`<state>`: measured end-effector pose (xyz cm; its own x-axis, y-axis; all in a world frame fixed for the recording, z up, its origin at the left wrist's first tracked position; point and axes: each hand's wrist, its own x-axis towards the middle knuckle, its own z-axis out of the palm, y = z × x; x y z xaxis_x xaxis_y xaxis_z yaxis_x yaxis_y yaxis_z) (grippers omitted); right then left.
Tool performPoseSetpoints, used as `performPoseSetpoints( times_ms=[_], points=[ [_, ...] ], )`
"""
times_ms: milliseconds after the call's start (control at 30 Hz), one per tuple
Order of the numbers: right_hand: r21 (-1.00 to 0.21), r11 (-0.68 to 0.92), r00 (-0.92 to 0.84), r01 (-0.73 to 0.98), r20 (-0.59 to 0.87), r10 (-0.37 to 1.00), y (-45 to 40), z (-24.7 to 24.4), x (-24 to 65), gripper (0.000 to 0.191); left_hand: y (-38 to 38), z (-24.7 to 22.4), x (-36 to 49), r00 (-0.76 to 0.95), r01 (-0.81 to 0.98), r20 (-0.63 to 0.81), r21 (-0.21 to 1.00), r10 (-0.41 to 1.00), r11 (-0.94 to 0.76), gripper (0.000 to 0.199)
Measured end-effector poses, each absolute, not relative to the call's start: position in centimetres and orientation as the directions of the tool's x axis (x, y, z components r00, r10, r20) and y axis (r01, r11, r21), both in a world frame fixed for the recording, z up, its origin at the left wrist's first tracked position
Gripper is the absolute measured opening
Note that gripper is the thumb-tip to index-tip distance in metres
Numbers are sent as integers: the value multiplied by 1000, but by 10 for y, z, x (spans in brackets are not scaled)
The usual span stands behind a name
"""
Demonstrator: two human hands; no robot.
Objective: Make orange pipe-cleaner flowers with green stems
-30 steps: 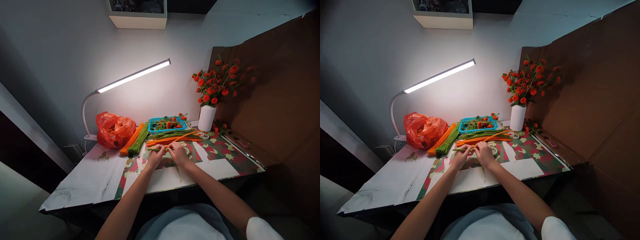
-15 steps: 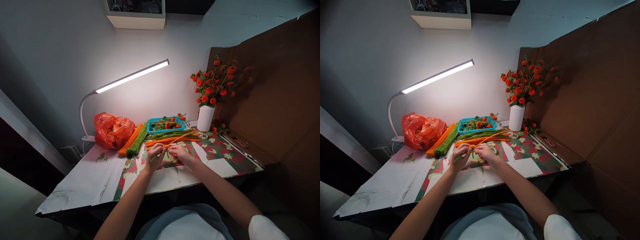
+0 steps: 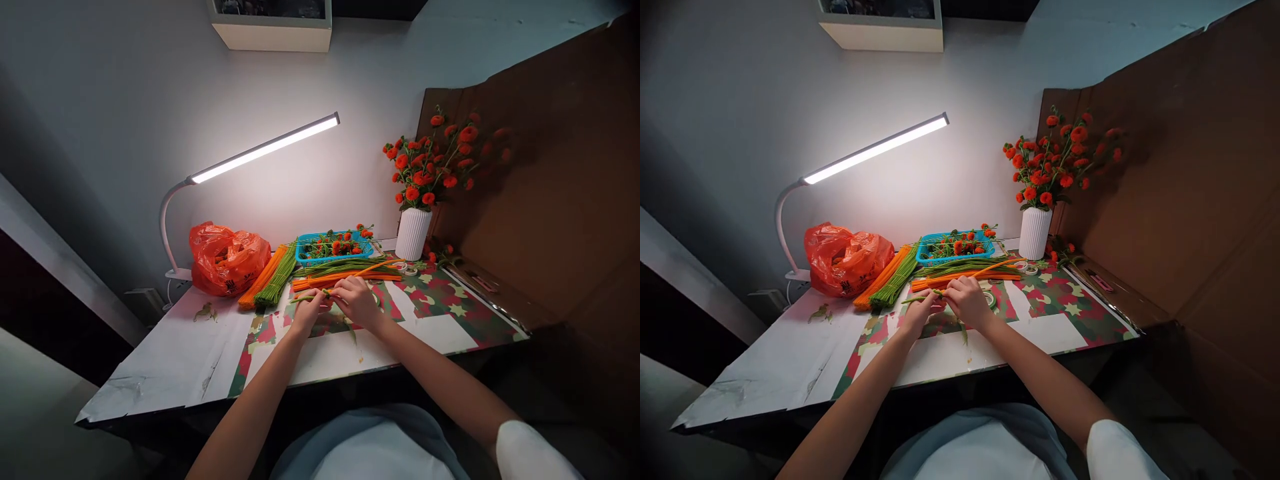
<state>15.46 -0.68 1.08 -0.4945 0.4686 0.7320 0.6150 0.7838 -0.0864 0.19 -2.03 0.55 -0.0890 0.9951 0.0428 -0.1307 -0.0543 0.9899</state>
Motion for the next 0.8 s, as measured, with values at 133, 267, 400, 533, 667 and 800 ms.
performPoseSetpoints(
  times_ms=[133,267,400,533,667,800],
  points=[
    [-239,784,-425,573,731,534,-3,7,152,19,-21,5,3,-103,-56,136,988,985,-142,28],
    [-609,703,-285,367,646,708,5,3,150,26,-20,2,3,-65,141,412,905,909,-401,27],
    [-892,442,-321,97,392,862,10,3,151,32,-21,2,-2,12,405,744,607,668,-684,27],
    [-980,200,-430,-14,186,884,6,10,156,35,-25,4,-9,238,514,814,358,530,-780,20],
    [-995,89,-475,32,63,877,6,12,157,34,-26,4,-12,252,542,776,381,577,-749,20],
    [-980,198,-364,28,174,915,12,4,154,31,-21,5,-20,183,408,612,665,770,-626,18]
  ],
)
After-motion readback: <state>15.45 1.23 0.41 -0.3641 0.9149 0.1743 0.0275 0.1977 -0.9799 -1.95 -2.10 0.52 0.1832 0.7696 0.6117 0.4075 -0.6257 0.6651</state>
